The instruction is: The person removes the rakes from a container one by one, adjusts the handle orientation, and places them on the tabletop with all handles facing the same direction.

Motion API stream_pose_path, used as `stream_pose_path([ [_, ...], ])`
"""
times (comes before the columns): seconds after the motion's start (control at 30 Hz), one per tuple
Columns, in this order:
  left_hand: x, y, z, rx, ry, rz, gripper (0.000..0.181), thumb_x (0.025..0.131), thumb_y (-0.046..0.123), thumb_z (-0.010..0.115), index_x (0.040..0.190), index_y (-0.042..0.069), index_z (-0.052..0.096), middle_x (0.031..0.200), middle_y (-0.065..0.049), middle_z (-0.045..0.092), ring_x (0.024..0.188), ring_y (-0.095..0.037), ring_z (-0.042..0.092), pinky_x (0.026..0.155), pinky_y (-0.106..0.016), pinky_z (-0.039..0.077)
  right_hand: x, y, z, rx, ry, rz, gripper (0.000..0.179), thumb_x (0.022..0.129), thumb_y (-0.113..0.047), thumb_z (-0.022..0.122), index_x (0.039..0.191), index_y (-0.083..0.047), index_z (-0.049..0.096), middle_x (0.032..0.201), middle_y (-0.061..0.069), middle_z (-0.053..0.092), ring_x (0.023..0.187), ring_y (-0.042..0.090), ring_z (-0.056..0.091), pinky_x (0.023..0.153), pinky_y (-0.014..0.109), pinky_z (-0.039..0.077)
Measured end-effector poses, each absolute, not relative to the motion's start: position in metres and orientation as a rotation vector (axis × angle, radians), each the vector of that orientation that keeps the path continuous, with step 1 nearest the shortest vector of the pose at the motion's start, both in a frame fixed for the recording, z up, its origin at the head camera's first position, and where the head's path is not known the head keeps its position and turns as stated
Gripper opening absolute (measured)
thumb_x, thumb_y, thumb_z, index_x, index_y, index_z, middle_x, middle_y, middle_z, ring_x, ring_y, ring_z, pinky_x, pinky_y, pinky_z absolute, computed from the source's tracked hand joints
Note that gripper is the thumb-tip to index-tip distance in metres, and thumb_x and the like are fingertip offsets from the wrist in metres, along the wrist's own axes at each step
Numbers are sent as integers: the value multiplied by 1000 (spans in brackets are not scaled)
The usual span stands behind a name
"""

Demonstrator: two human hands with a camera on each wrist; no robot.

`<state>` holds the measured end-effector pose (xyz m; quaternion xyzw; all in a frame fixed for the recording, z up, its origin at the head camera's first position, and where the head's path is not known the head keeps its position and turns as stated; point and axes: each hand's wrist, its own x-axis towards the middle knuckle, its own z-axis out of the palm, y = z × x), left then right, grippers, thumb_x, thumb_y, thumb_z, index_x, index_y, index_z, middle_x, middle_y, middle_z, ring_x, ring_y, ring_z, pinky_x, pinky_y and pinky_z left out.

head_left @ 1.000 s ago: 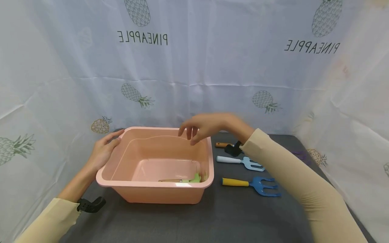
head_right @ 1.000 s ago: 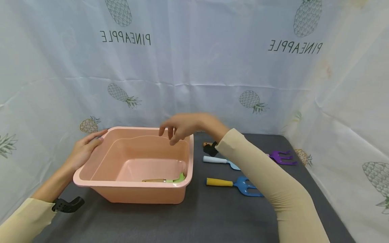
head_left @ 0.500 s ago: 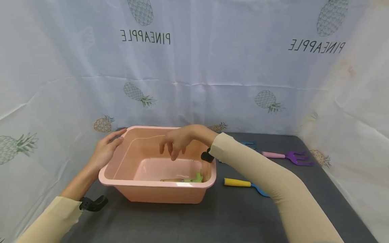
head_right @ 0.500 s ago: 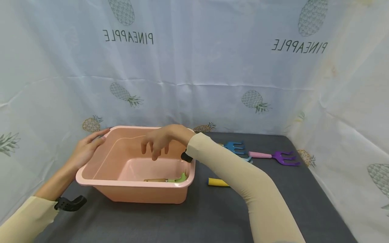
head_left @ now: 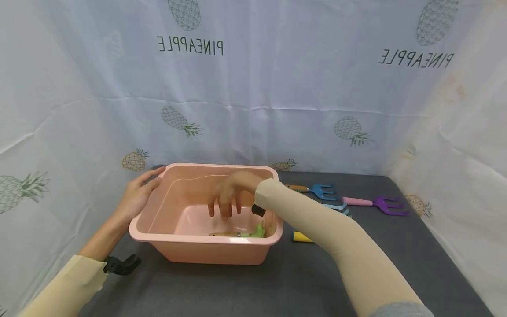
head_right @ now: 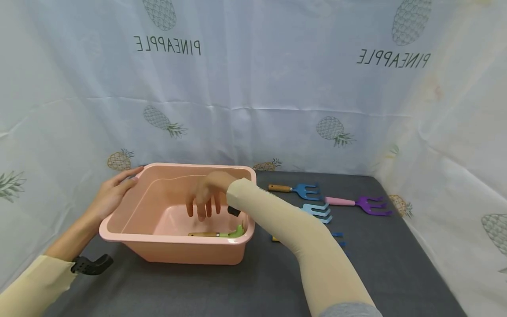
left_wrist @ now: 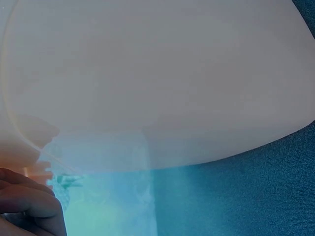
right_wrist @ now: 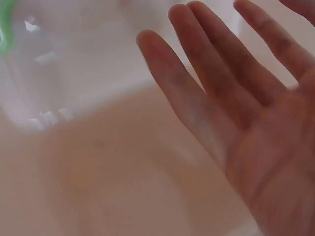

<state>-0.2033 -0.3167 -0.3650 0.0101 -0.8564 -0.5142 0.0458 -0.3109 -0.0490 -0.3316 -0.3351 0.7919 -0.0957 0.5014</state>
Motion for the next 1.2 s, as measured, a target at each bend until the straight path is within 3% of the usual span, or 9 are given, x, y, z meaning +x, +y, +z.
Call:
stream_pose_path([
  [0.17, -205, -316, -365, 27, -2619, -1538, 58, 111, 44, 42, 162, 19, 37, 160, -25, 42, 94, 14, 59, 77, -14, 54, -315, -58, -344, -752, 1872, -137, 48, 94, -10, 69, 140, -20, 60, 123, 7, 69, 128, 30, 63, 101, 46, 57],
  [0.43, -206, -316, -365, 40, -2612, -1556, 57, 111, 44, 43, 162, 19, 38, 160, -24, 42, 94, 13, 60, 77, -15, 55, -321, -61, -361, -543, 1898, -111, 40, 95, -5, 62, 130, -25, 70, 124, 10, 70, 129, 34, 61, 108, 52, 52],
  [0.67, -206, -315, -364, 44, -2625, -1509, 57, 110, 44, 43, 161, 19, 39, 161, -24, 42, 93, 13, 58, 76, -14, 54, -318, -56, -366, -534, 1940, -102, 38, 88, -6, 74, 119, -26, 78, 118, 8, 75, 121, 32, 67, 104, 53, 54],
  [0.87, -205, -314, -364, 49, -2621, -1520, 56, 111, 43, 42, 161, 19, 39, 160, -24, 42, 94, 13, 58, 77, -14, 54, -314, -56, -365, -567, 1918, 9, 33, 86, -6, 76, 113, -24, 81, 118, 9, 76, 119, 32, 69, 102, 52, 55],
  [1.2, -205, -316, -366, 49, -2597, -1578, 57, 110, 43, 43, 162, 19, 38, 160, -23, 43, 94, 13, 61, 77, -15, 56, -314, -62, -368, -437, 1800, 206, 27, 90, -10, 76, 112, -25, 79, 126, 10, 75, 131, 33, 62, 111, 48, 50],
])
